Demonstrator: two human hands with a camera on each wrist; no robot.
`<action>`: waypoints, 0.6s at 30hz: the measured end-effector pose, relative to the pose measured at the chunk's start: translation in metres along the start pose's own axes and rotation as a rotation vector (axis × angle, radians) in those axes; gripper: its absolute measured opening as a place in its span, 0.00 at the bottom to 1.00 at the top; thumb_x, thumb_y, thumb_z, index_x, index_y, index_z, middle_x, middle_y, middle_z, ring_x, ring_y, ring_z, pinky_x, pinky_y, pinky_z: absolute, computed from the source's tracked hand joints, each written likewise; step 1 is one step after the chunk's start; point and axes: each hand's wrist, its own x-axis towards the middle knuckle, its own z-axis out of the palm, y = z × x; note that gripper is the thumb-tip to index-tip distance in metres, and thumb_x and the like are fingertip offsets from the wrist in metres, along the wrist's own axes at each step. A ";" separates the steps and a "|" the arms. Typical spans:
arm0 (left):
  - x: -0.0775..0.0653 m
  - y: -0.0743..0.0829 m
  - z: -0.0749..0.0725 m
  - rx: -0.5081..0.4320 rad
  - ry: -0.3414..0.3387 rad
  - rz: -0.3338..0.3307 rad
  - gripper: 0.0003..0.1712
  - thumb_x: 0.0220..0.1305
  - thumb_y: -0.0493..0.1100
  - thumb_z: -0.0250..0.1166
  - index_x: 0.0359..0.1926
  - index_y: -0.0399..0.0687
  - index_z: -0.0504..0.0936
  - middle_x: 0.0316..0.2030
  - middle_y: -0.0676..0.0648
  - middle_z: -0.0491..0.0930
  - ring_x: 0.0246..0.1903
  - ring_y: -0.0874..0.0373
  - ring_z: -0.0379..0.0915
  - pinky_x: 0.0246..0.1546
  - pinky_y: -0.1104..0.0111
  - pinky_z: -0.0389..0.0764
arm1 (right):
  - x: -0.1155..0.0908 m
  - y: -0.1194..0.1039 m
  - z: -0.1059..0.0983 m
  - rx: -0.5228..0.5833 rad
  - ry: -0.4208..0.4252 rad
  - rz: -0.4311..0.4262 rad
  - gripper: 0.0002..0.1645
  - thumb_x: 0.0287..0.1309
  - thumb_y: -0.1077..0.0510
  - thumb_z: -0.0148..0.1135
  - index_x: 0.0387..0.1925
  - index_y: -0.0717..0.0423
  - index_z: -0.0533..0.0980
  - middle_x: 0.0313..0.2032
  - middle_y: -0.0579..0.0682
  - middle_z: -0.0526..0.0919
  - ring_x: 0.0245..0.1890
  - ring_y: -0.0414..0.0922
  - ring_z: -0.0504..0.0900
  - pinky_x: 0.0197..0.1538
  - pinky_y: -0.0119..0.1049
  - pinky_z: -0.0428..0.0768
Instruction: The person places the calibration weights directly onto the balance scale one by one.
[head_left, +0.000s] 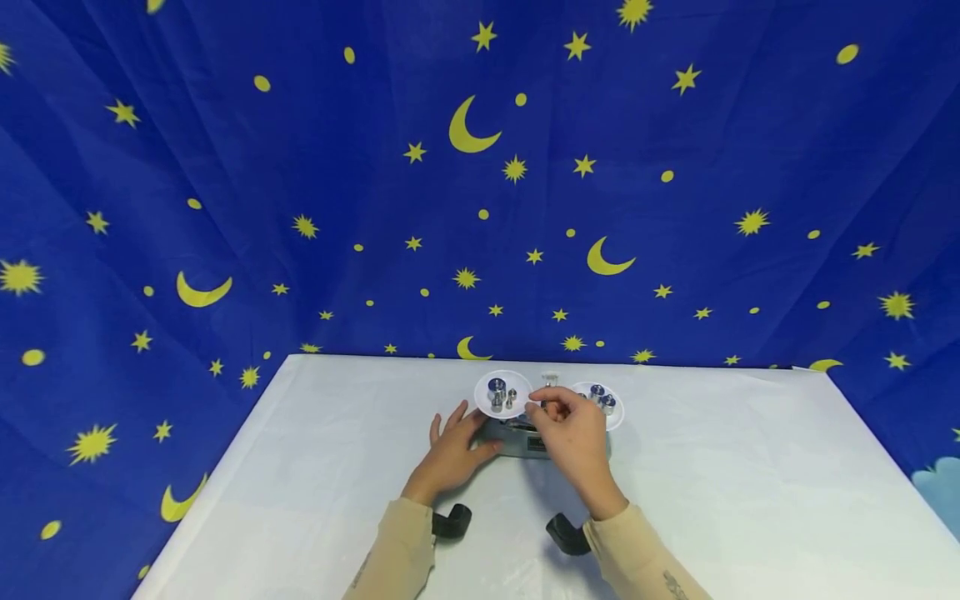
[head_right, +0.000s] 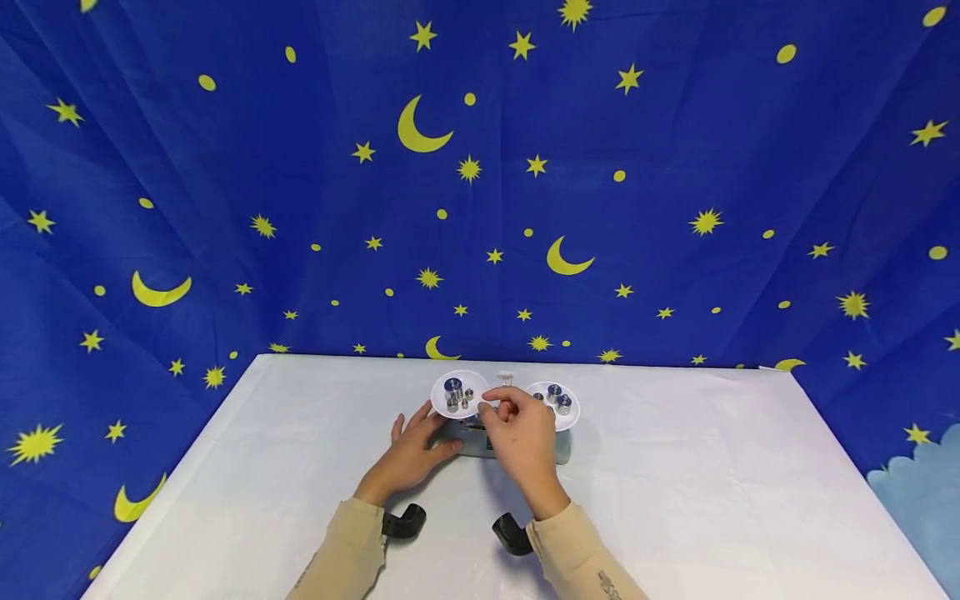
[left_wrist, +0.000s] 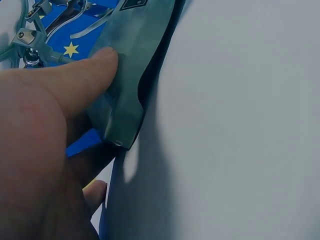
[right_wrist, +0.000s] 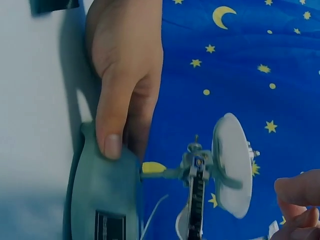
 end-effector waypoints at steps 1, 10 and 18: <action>0.000 0.000 -0.001 -0.007 0.000 0.003 0.35 0.69 0.54 0.64 0.71 0.41 0.70 0.69 0.41 0.71 0.75 0.36 0.48 0.69 0.33 0.32 | 0.000 0.000 -0.002 -0.001 -0.003 -0.004 0.02 0.52 0.65 0.72 0.30 0.57 0.86 0.17 0.43 0.69 0.18 0.40 0.67 0.24 0.29 0.64; -0.001 -0.006 -0.011 -0.036 -0.011 -0.015 0.38 0.68 0.54 0.64 0.71 0.37 0.68 0.70 0.37 0.68 0.75 0.38 0.49 0.71 0.36 0.32 | 0.000 0.007 -0.025 -0.054 -0.002 -0.027 0.02 0.53 0.64 0.73 0.31 0.57 0.86 0.17 0.44 0.70 0.18 0.40 0.66 0.25 0.30 0.64; -0.005 -0.008 -0.038 -0.043 -0.045 -0.076 0.40 0.70 0.54 0.63 0.76 0.44 0.61 0.72 0.38 0.64 0.73 0.40 0.56 0.73 0.45 0.52 | 0.001 0.024 -0.058 -0.125 0.034 -0.099 0.05 0.55 0.66 0.72 0.35 0.59 0.86 0.21 0.46 0.73 0.20 0.40 0.69 0.23 0.28 0.66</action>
